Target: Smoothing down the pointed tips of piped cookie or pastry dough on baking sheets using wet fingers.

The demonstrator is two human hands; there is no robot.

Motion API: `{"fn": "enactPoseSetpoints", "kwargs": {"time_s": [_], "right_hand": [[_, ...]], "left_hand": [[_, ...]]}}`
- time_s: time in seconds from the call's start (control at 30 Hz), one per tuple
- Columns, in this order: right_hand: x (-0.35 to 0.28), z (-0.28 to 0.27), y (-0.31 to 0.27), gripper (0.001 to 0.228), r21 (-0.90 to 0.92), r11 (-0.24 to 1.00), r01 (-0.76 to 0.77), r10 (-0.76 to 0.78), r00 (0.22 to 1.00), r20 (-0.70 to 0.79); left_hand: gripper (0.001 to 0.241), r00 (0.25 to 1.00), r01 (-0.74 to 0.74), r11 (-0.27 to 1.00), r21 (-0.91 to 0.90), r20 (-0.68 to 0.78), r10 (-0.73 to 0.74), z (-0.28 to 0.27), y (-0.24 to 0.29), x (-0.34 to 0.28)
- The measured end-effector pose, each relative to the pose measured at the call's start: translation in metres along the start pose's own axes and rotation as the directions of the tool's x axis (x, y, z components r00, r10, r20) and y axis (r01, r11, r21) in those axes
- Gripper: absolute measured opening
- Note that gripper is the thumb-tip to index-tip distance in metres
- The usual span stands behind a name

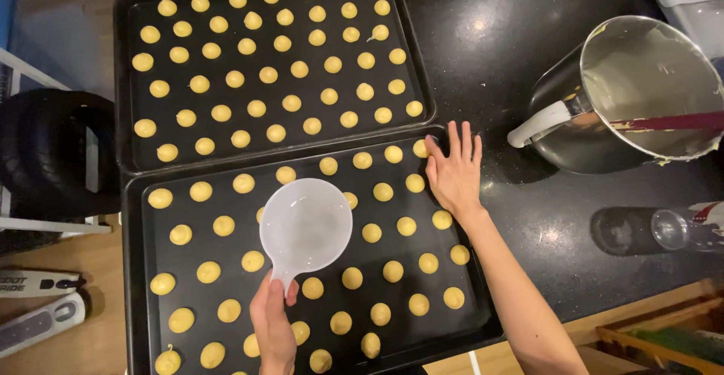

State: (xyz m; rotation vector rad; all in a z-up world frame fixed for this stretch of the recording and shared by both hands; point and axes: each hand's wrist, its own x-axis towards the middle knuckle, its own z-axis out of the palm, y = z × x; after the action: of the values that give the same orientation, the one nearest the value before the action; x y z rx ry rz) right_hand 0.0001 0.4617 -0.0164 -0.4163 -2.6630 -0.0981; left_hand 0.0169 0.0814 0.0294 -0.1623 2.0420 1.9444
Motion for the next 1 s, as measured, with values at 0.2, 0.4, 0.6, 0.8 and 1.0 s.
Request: {"fn": "enactPoseSetpoints", "kwargs": {"time_s": [0.2,0.4,0.6,0.8,1.0], "right_hand": [[-0.029,-0.046,-0.034,0.043,0.259,0.960,-0.103,0.094,0.994,0.047],[-0.055,-0.034,-0.042,0.046,0.147,0.986,-0.085,0.073,0.994,0.083],[-0.053,-0.055,-0.075,0.050,0.214,0.970,-0.118,0.114,0.993,0.034],[-0.052,-0.039,-0.098,0.047,0.235,0.971,-0.047,0.016,0.991,0.132],[-0.058,-0.048,-0.117,0.044,0.160,0.984,-0.075,0.061,0.994,0.092]], "left_hand": [[0.046,0.997,-0.073,0.997,-0.007,0.038,0.073,0.002,-0.001,-0.001],[0.042,0.998,-0.061,0.998,-0.023,0.019,0.062,-0.003,-0.005,-0.001],[0.044,0.999,-0.037,0.984,-0.174,-0.016,0.035,-0.022,-0.008,-0.004],[0.040,0.991,-0.134,0.978,-0.159,-0.044,0.128,-0.044,-0.013,-0.008],[0.039,0.994,-0.104,0.980,-0.172,-0.056,0.095,-0.071,-0.009,-0.008]]}}
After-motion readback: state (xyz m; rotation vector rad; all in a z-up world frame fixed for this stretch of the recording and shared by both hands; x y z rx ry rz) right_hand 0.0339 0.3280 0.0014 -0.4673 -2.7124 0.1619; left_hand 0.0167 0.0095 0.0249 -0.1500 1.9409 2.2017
